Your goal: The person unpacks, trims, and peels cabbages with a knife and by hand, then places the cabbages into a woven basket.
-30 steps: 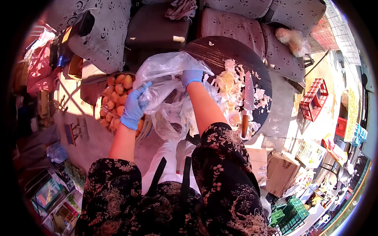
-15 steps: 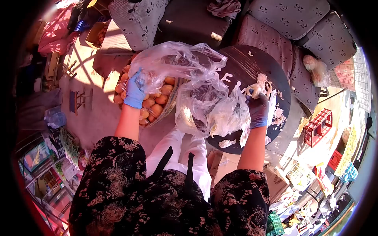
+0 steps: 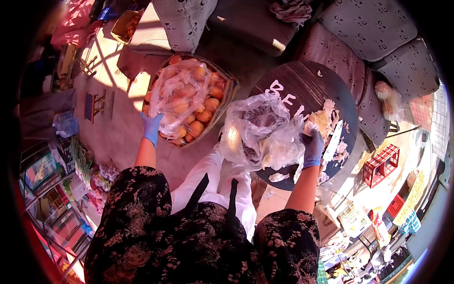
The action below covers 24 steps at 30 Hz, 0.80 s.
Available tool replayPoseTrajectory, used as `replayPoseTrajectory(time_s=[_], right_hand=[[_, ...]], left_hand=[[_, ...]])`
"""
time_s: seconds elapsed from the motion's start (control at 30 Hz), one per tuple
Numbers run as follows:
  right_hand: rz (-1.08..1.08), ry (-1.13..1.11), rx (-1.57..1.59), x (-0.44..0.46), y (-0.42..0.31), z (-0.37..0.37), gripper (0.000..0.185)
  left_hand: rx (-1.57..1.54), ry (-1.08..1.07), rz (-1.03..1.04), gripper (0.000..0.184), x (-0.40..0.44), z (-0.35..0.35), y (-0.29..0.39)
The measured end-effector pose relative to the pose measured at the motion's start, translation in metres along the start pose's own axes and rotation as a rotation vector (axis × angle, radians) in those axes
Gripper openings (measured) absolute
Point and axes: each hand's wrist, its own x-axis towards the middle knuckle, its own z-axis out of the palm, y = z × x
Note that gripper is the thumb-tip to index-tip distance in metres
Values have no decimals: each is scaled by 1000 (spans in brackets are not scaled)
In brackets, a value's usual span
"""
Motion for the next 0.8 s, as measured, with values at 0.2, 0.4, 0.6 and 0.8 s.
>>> replayPoseTrajectory(time_s=[0.2, 0.4, 0.6, 0.8], right_hand=[[-240, 34, -179, -16, -17, 11, 29], [-732, 246, -501, -48, -14, 15, 14], [-689, -2, -1194, -96, 25, 48, 47], [-743, -194, -1284, -90, 67, 51, 52]], left_hand=[[645, 182, 343, 75, -63, -53, 114], [-199, -463, 674, 79, -96, 8, 153], [-372, -850, 380, 92, -161, 122, 124], [-70, -795, 722, 102, -239, 123, 164]])
